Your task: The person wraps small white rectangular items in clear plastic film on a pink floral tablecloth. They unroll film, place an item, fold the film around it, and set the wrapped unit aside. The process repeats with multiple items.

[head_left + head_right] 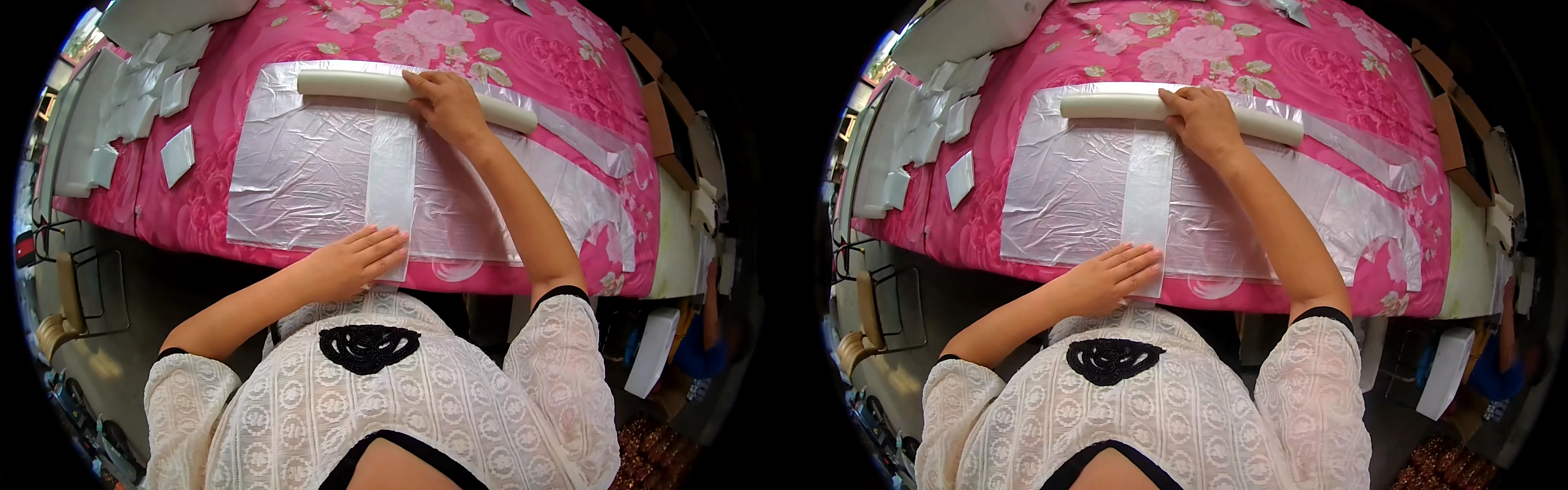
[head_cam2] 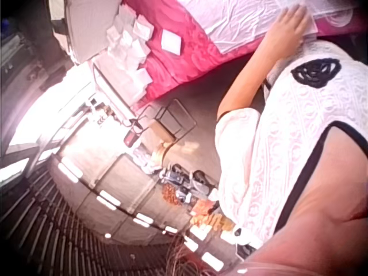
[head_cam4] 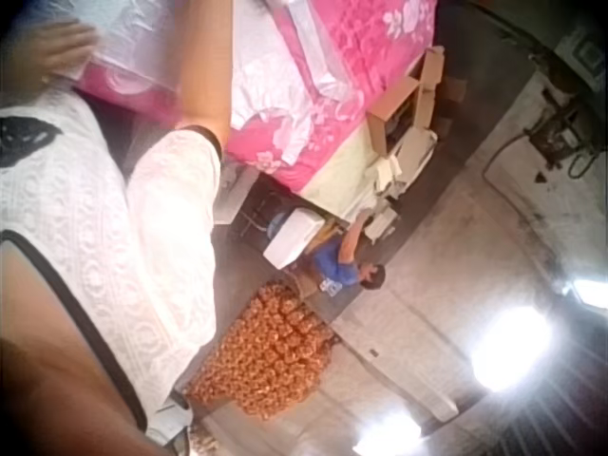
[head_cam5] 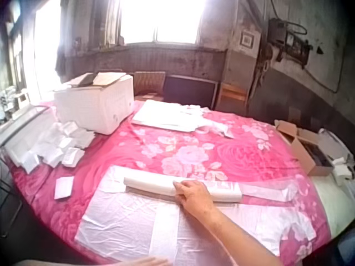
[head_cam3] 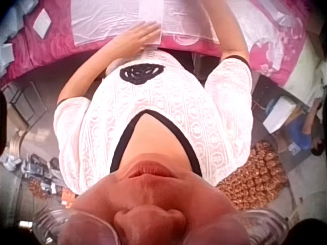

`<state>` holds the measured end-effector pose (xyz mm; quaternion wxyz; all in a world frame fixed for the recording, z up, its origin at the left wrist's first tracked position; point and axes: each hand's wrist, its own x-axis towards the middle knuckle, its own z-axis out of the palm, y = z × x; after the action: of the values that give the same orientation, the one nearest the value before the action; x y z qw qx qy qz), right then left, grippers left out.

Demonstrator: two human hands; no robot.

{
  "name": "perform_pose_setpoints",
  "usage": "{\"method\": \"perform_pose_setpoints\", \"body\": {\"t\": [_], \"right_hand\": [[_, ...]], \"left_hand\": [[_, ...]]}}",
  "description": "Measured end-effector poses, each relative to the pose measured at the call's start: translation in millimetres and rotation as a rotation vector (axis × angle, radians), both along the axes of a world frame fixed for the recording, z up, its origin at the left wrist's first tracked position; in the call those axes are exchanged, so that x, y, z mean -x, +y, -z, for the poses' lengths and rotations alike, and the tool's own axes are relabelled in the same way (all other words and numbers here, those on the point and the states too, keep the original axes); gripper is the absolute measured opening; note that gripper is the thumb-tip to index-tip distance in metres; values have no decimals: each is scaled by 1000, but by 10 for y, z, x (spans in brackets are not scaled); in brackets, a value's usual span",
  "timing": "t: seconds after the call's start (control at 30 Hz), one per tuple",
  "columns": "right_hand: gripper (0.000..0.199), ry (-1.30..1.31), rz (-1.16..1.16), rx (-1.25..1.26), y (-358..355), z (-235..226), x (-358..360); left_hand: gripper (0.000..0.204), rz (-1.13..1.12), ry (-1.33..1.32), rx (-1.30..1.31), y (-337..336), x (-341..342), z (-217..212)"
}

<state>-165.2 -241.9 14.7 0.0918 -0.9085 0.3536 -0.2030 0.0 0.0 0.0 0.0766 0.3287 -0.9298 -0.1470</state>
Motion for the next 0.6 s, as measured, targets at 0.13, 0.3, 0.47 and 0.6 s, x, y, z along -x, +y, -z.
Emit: {"method": "perform_pose_setpoints", "body": {"t": [0.13, 0.3, 0.47, 0.6], "right_hand": [[41, -152, -102, 121, 65, -13, 7], [48, -113, -479, -352, 949, -42, 317], [44, -119, -387, -208, 1447, -35, 361], [29, -201, -259, -57, 1416, 81, 339]], "left_hand": [[57, 29, 168, -43, 2, -138, 10], [44, 44, 338, 38, -59, -160, 68], [46, -74, 675, -189, -117, -206, -38], [73, -66, 399, -26, -322, -244, -253]]}}
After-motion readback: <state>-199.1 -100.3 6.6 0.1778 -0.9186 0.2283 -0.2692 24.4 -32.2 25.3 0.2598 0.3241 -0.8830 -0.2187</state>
